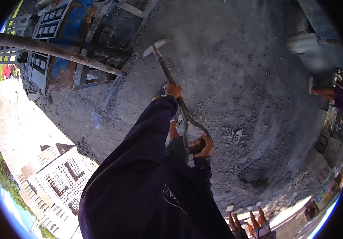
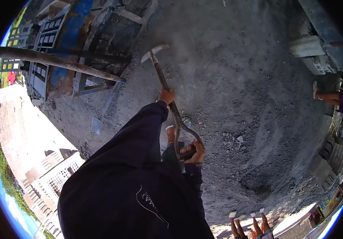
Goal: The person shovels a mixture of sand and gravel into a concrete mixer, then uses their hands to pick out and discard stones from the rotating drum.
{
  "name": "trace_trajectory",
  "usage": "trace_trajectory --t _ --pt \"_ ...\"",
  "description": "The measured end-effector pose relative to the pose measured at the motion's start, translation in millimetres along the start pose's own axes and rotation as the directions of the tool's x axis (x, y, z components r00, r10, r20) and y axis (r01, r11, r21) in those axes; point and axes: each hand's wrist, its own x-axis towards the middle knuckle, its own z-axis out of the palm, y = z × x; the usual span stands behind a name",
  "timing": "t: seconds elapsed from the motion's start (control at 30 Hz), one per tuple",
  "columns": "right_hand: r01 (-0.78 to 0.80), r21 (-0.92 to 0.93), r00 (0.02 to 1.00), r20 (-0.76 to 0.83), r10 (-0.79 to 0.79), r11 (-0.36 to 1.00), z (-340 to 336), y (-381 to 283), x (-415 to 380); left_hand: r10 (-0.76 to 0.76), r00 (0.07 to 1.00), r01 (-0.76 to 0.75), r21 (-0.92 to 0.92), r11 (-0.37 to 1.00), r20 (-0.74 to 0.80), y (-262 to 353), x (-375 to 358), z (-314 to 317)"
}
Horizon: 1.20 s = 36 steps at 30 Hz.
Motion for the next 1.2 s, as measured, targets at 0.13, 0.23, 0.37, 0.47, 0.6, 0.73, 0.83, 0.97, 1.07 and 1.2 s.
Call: trace_trajectory --t 0.13,0.23,0.37,0.47,0.6,0.73,0.83,0.97,1.07,1.2 --pt "-0.01 -0.075 0.99 -0.142 0.0 0.997 -10.8 -8.4 -29.3 -0.247 0.933 0.352 -0.522 0.777 0.261 16.2 -26.0 23.6" --pt "0.01 -0.128 0.973 -0.229 -0.04 0.992 -98.8 -45.1 -65.1 -0.319 0.944 0.281 -0.716 0.639 0.086 101.5 -118.0 28.1" --pt "0.095 -0.234 0.935 -0.314 -0.167 0.968 -129.4 -115.4 -171.7 0.029 0.775 0.61 -0.733 -0.301 0.632 180.3 -205.0 -4.1" --pt "0.13 -0.429 0.884 -0.357 -0.3 0.894 -117.5 -153.6 -218.9 -0.075 0.701 0.641 -0.673 -0.367 0.709 229.8 -214.2 12.4" --pt "0.022 -0.39 0.827 -0.51 -0.236 0.92 -149.8 -186.6 -262.9 0.07 0.702 0.65 -0.596 -0.472 0.709 266.4 -221.2 -47.5" --pt "-0.115 -0.457 0.781 -0.59 -0.204 0.882 -75.5 -161.7 -253.1 0.144 0.637 0.672 -0.454 -0.585 0.757 242.3 -171.0 -142.1" --pt "-0.168 -0.573 0.786 -0.569 -0.241 0.802 16.2 -164.9 -221.6 0.129 0.57 0.711 -0.408 -0.573 0.811 203.8 -66.7 -185.6" --pt "-0.096 -0.84 0.829 -0.365 -0.425 0.534 185.6 -211.3 -164.8 0.034 0.665 0.646 -0.551 -0.529 0.746 158.7 56.2 -229.7" --pt "0.127 -0.974 0.786 -0.017 -0.618 0.188 313.6 -244.2 -109.1 -0.069 0.663 0.514 -0.52 -0.682 0.746 121.9 126.1 -297.9" --pt "0.4 -0.861 0.514 0.494 -0.701 -0.313 435.0 -249.2 -37.7 -0.02 0.797 0.284 -0.405 -0.869 0.603 54.6 175.5 -342.7"
